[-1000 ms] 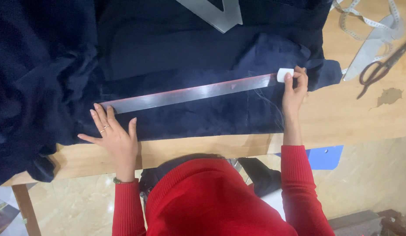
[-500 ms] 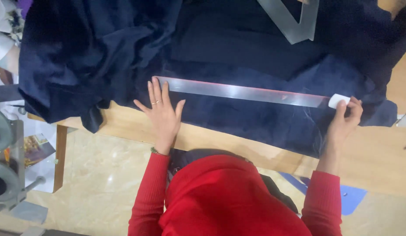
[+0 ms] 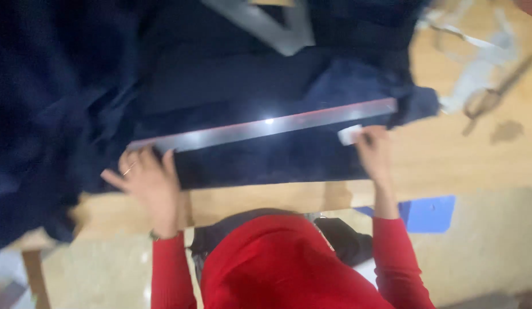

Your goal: The person marks lines on a dark blue fabric using a ruler and white chalk, then uses scissors to cut along the marked lines. The person adjusts the fabric and ruler multiple times to ensure straight cuts.

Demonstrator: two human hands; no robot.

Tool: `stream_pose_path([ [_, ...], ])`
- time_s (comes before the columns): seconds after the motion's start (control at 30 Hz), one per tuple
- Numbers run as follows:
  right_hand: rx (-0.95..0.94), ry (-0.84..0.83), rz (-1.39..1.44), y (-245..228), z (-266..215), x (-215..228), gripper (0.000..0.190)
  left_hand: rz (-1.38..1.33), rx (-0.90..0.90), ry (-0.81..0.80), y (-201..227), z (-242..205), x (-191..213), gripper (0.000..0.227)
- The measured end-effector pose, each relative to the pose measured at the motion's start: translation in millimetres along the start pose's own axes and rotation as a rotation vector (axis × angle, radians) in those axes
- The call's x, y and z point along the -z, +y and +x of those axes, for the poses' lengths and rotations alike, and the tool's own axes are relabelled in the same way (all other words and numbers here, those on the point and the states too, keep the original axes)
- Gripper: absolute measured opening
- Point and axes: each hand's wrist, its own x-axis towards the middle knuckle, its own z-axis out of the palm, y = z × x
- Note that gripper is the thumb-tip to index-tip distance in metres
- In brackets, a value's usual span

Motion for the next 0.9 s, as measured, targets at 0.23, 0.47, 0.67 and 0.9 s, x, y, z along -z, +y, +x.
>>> stream_pose_path([
  [0.23,-0.035,-0.048,0.177,14.2,-12.1,34.6,0.012,-0.201,-0.179,-0.032,121.2,-12.0,16.7,0.031],
  [0.47,0.062,0.320,0.126,116.0,96.8,59.2,0.016,-0.462,-0.460,-0.209,202.0,-25.3,38.3,0.026],
  [0.67,-0.014,0.430,-0.187,161.1,188.0,66.3,0.025,-0.398,-0.453,-0.181,205.5,-32.8,22.1,0.025],
  [0.9,-0.105,0.411,-0.243,233.3,173.7,74.2,0.008,-0.396,-0.363,-0.271,194.6,-50.6,-2.9,0.028],
])
